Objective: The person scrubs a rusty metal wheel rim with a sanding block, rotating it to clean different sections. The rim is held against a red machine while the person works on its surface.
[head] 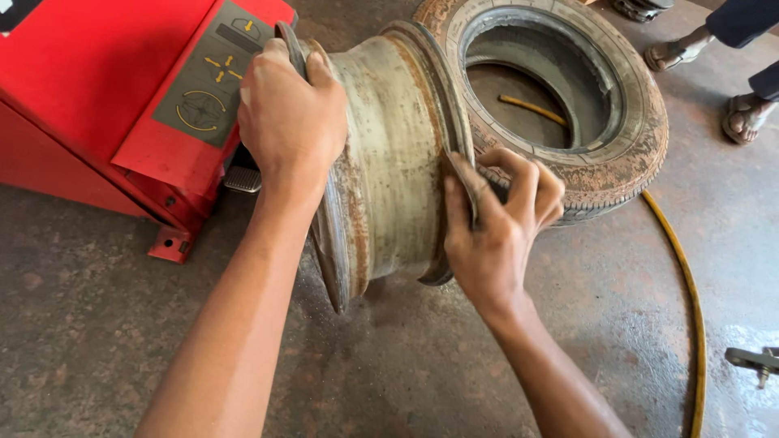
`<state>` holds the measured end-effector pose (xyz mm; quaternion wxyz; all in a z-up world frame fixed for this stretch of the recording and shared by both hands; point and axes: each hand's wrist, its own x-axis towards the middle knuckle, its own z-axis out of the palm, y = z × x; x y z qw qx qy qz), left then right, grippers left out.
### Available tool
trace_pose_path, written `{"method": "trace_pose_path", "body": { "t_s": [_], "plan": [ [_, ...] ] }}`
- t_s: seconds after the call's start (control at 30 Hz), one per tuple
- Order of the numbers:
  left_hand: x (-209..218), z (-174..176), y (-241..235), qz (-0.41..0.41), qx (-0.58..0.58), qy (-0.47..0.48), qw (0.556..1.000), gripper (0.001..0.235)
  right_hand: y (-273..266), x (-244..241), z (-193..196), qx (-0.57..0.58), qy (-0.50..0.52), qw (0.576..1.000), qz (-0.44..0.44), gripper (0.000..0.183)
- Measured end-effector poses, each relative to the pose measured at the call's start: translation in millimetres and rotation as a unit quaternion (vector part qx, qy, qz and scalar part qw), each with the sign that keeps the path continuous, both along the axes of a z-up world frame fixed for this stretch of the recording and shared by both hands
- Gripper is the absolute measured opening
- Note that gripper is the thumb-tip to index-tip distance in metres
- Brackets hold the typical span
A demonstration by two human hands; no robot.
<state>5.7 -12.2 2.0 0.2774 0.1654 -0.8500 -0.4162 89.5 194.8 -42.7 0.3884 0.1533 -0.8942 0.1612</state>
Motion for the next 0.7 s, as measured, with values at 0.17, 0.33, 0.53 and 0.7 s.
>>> {"method": "trace_pose_path", "body": {
  "t_s": [0.17,0.33,0.53,0.7],
  "plan": [
    [6.7,2.4,1.0,-0.006,0.02,0.015,1.0,0.025,-15.0,-13.5,3.5,0.082,0.008,0.997,-0.003,0.026],
    [4.3,1.9,-1.4,-0.008,0.035,-0.03,0.999,0.029,-18.0,-76.0,33.5,0.125,-0.055,0.989,0.058,0.02],
    [-0.5,1.6,1.2,0.0,0.116,-0.01,0.993,0.04,-31.4,12.6,14.7,0.108,-0.115,0.981,0.11,0.032],
    [7.5,-10.2,0.3,-0.013,0.073,0.125,0.989,0.036,-48.8,-54.7,43.1,0.229,-0.048,0.968,0.088,0.027]
  ]
}}
